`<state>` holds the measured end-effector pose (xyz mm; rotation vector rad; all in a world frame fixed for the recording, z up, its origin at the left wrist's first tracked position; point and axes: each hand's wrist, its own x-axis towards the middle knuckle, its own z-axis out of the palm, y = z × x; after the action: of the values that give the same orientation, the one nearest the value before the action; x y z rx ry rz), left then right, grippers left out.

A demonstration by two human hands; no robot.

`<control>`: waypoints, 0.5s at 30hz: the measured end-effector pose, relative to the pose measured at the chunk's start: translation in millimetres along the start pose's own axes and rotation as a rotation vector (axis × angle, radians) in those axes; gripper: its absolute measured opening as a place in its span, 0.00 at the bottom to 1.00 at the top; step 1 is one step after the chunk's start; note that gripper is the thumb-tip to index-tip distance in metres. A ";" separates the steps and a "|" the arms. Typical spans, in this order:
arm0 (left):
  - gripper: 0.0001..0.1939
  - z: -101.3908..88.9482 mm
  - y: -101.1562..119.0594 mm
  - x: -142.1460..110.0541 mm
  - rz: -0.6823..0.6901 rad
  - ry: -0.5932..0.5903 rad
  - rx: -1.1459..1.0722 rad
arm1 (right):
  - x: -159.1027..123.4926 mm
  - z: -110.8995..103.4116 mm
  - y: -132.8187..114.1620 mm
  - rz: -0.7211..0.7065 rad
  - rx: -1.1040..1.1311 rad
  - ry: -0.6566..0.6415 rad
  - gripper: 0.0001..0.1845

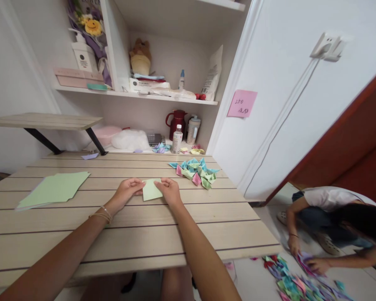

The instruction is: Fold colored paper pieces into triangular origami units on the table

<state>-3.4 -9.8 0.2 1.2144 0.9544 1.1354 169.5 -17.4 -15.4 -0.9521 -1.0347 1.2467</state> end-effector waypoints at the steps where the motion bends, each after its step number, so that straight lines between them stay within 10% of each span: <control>1: 0.14 1.1 0.5 -0.5 -0.017 -0.017 0.004 | -0.2 -0.4 -0.2 0.006 0.005 0.003 0.18; 15: 0.16 7.8 -1.9 -6.4 -0.112 -0.191 0.145 | -0.7 -0.9 -4.2 -0.132 -0.134 0.111 0.18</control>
<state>3.1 -17.6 -0.9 1.3428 0.9585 0.8570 171.5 -18.4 -11.7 -1.0264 -1.0858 1.0149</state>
